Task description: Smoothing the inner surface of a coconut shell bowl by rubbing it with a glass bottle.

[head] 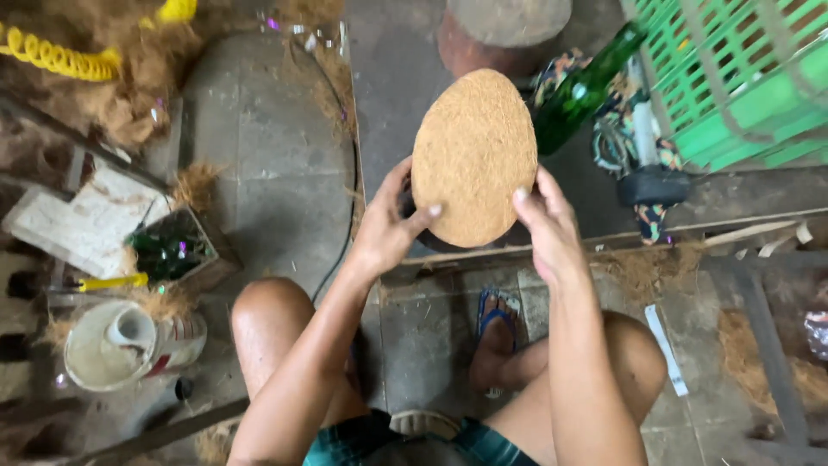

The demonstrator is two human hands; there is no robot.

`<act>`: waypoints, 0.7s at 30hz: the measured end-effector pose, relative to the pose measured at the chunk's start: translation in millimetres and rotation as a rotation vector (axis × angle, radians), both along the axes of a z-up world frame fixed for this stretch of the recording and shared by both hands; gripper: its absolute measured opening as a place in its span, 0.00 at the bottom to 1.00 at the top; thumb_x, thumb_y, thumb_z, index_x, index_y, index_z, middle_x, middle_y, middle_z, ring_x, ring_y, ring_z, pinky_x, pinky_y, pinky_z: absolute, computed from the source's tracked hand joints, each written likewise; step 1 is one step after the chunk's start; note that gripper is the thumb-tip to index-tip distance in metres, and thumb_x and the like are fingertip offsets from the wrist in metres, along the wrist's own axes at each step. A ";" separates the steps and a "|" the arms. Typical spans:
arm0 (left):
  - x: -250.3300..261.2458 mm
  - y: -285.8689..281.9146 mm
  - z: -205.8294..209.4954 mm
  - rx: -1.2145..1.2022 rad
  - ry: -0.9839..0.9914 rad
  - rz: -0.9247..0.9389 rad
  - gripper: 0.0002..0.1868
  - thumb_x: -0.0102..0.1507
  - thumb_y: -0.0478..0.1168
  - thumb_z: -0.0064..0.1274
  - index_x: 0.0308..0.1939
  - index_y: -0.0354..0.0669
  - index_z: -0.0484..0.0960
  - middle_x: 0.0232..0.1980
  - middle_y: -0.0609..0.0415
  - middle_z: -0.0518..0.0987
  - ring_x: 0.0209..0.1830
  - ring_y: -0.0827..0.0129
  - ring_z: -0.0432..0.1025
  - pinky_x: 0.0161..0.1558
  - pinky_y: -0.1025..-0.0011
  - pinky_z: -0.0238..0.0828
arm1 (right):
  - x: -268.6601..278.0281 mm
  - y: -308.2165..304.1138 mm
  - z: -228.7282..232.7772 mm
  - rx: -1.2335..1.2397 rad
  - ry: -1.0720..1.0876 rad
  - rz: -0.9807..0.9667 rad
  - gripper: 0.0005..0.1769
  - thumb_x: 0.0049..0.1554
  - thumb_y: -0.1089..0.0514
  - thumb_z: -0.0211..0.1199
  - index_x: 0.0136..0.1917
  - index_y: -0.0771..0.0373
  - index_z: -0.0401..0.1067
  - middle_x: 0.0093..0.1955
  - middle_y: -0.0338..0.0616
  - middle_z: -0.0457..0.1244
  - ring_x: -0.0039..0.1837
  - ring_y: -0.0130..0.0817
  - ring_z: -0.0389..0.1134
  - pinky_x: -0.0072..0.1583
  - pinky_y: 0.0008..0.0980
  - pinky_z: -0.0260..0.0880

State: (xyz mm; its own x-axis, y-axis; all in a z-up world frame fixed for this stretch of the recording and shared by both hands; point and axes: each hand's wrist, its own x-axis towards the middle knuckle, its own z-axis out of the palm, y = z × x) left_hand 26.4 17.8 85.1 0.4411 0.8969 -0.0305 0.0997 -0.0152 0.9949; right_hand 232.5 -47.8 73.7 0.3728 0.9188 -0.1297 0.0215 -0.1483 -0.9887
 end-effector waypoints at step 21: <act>-19.4 18.3 -36.4 0.235 -0.252 -0.059 0.50 0.51 0.35 0.70 0.74 0.45 0.59 0.70 0.46 0.68 0.67 0.55 0.65 0.58 0.61 0.67 | 26.9 7.4 -30.0 0.269 0.211 0.215 0.55 0.40 0.70 0.67 0.79 0.52 0.52 0.72 0.40 0.53 0.71 0.36 0.55 0.72 0.39 0.56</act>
State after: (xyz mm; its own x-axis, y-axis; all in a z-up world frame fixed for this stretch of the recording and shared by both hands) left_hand 7.0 36.1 48.7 0.4596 0.8395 0.2898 -0.1562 -0.2448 0.9569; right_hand 259.4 -40.4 43.7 0.1588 0.9846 0.0730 -0.1841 0.1022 -0.9776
